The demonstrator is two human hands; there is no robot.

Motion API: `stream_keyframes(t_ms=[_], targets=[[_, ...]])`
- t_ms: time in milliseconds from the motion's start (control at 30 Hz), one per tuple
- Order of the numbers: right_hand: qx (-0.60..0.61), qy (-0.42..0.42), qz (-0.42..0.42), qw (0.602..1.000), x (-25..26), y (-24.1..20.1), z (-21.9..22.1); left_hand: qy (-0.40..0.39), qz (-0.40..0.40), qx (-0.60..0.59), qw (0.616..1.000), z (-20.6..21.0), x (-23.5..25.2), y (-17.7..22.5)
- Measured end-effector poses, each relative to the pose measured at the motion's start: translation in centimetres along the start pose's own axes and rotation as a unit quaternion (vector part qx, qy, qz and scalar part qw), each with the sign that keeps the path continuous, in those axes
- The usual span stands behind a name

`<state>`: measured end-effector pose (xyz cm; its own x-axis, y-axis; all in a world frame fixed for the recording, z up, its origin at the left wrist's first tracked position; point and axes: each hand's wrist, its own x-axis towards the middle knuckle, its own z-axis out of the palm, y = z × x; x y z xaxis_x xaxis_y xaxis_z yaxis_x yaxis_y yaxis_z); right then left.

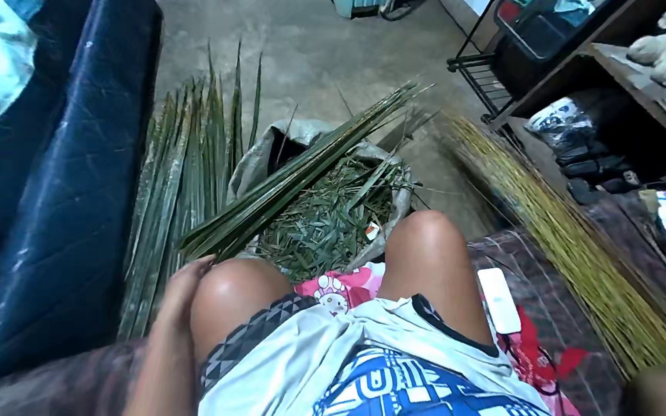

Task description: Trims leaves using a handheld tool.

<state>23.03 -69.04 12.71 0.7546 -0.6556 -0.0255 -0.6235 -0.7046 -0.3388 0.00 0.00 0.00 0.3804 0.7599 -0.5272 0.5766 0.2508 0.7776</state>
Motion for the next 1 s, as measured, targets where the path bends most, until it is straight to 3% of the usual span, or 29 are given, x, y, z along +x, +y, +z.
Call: stream_keyframes(t_ms=[67, 100, 167, 233, 300, 367, 500, 667, 800, 867, 1000], targets=[[-0.022, -0.006, -0.141, 0.990, 9.2, 5.3, 6.3, -0.049, -0.001, 0.106, 0.993, 0.0, 2.0, -1.8], [-0.017, -0.025, -0.129, 0.991, 10.8, 3.4, 8.6, -0.053, -0.014, 0.141, 0.989, 0.4, 1.9, -1.6], [0.011, -0.084, -0.137, 0.987, 8.8, -4.4, 10.4, -0.037, -0.037, 0.200, 0.978, 1.1, 2.8, -2.0], [0.051, -0.131, -0.255, 0.957, 4.6, -11.5, 10.8, -0.004, -0.033, 0.231, 0.972, 1.4, 4.1, -3.8], [0.101, -0.150, -0.413, 0.893, -0.1, -17.4, 10.7, -0.041, -0.056, 0.292, 0.954, 1.3, 2.2, -1.3], [0.148, -0.149, -0.556, 0.804, -5.5, -22.3, 9.9, -0.065, -0.081, 0.350, 0.931, 1.6, 1.2, 0.9], [0.188, -0.147, -0.711, 0.662, -16.0, -29.1, 8.6, -0.048, -0.047, 0.374, 0.925, 2.5, 3.3, -0.4], [0.130, -0.284, -0.763, 0.567, -23.4, -31.2, 12.1, -0.087, -0.003, 0.385, 0.919, 3.5, 6.2, -0.4], [-0.093, -0.457, -0.710, 0.528, -24.9, -30.0, 13.2, -0.077, 0.030, 0.414, 0.906, 4.3, 8.6, -2.1], [-0.211, -0.501, -0.674, 0.500, -25.0, -30.6, 13.5, -0.073, 0.051, 0.428, 0.900, 4.8, 9.8, -3.1], [-0.255, -0.503, -0.640, 0.521, -24.6, -31.5, 14.0, -0.033, 0.065, 0.476, 0.876, 5.7, 10.7, -3.5]])
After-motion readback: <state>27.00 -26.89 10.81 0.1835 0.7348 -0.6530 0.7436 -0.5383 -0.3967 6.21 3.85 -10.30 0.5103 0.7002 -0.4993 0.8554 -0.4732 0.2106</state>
